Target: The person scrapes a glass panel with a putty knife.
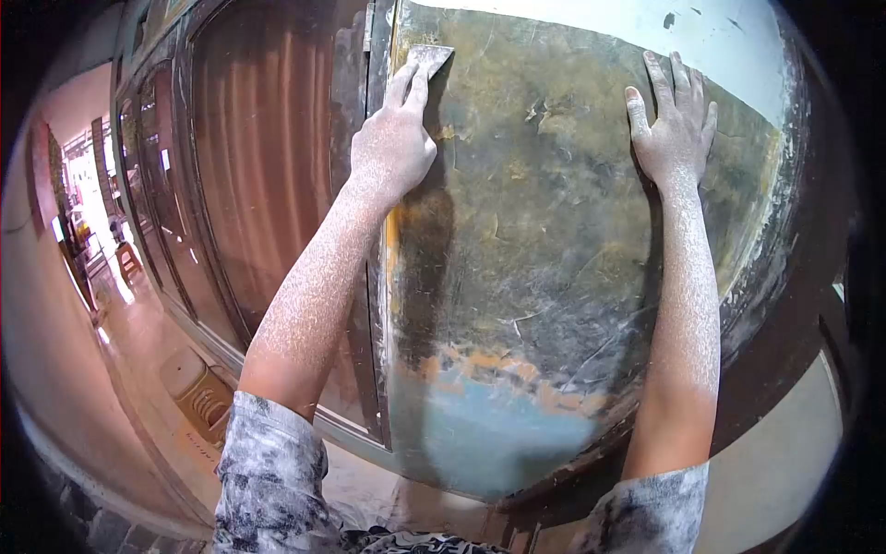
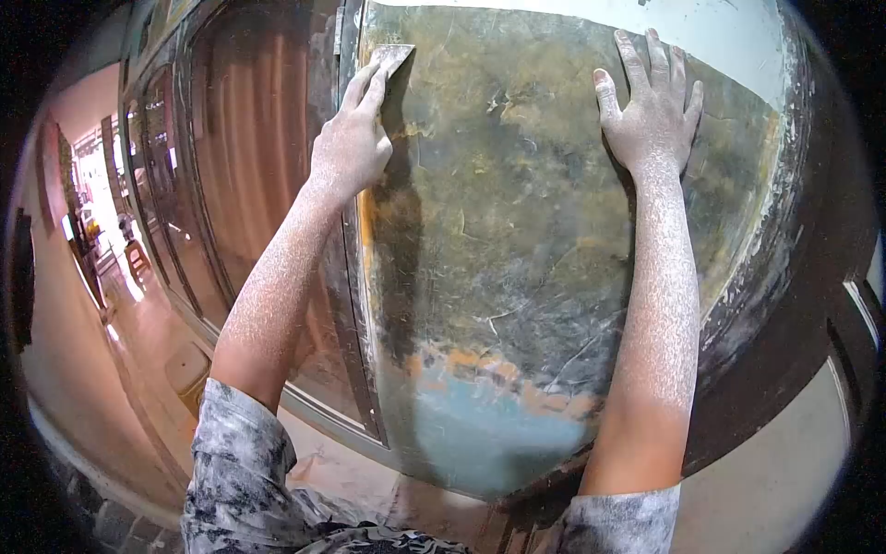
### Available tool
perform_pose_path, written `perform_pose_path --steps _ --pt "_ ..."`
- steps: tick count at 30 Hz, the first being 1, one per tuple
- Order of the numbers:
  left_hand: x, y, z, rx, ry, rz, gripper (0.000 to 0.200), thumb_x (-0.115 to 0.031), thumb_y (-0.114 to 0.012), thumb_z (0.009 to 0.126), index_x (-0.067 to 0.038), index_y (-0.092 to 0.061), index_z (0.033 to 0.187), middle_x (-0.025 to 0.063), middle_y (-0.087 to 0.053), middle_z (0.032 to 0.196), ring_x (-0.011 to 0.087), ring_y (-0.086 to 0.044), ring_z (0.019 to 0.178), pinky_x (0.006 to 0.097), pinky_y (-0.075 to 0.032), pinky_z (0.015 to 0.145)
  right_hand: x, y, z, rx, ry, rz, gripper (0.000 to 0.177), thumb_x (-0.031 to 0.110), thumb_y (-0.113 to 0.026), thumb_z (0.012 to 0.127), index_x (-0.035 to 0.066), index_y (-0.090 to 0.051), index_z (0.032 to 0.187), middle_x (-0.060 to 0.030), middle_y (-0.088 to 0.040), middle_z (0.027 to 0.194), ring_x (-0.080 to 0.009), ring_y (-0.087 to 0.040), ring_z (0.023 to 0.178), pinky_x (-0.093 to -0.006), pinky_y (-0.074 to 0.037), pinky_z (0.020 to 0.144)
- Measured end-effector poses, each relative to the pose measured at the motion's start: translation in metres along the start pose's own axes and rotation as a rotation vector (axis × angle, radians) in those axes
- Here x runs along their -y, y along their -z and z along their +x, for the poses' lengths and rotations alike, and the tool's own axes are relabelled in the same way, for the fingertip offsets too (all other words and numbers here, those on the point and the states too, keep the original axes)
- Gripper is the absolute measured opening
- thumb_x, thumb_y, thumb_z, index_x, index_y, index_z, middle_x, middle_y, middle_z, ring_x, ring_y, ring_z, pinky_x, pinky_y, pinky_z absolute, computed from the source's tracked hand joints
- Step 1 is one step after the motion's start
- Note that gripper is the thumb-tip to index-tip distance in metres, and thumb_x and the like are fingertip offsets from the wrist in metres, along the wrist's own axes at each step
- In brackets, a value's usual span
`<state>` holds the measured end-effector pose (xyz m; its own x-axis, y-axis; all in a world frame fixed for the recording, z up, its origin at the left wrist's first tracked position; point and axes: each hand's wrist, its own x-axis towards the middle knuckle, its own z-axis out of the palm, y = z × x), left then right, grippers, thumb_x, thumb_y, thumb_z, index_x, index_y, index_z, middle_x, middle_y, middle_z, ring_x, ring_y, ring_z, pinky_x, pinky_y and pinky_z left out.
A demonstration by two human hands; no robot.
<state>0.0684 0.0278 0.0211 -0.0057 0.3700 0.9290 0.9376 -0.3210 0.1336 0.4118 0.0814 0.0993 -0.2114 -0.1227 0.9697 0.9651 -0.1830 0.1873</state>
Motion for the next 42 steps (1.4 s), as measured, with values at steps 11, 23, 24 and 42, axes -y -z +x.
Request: perform_pose_path --steps 11,23,24,42 --pt "0.005 -0.007 0.046 -0.158 -0.1 0.078 0.054 -0.008 -0.047 0.096 -0.01 -0.043 0.149 0.009 -0.044 0.155 0.0362 -0.06 0.122 0.0471 -0.052 0.1 0.002 0.007 -0.004 -0.006 -0.02 0.047 0.059 0.06 -0.04 0.102 0.041 -0.031 0.157 0.0046 -0.026 0.166 -0.0184 -0.021 0.154 -0.0512 -0.012 0.127" --pt "0.002 -0.006 0.062 -0.15 -0.09 0.165 0.054 -0.008 -0.045 0.096 -0.01 -0.043 0.15 0.0083 -0.042 0.156 0.0369 -0.056 0.129 0.0469 -0.05 0.104 0.001 0.005 -0.006 -0.094 0.005 0.143 0.055 0.056 -0.045 0.102 0.04 -0.037 0.155 0.0033 -0.031 0.164 -0.0204 -0.024 0.153 -0.0522 -0.016 0.126" --pt "0.002 -0.006 0.061 -0.151 -0.096 0.175 0.054 -0.008 -0.045 0.096 -0.01 -0.043 0.15 0.0084 -0.042 0.156 0.0369 -0.056 0.128 0.0467 -0.05 0.104 0.001 0.005 -0.007 -0.1 0.006 0.147 0.055 0.056 -0.045 0.102 0.04 -0.037 0.155 0.0032 -0.031 0.164 -0.0203 -0.025 0.153 -0.0523 -0.015 0.126" --pt "-0.005 0.014 0.077 -0.052 -0.05 0.203 0.054 -0.011 -0.047 0.092 -0.011 -0.051 0.146 0.0077 -0.046 0.155 0.0368 -0.056 0.128 0.0453 -0.046 0.109 0.0 0.002 -0.007 -0.096 -0.008 0.12 0.055 0.055 -0.047 0.101 0.038 -0.04 0.153 0.0026 -0.032 0.163 -0.0189 -0.025 0.153 -0.0522 -0.016 0.126"
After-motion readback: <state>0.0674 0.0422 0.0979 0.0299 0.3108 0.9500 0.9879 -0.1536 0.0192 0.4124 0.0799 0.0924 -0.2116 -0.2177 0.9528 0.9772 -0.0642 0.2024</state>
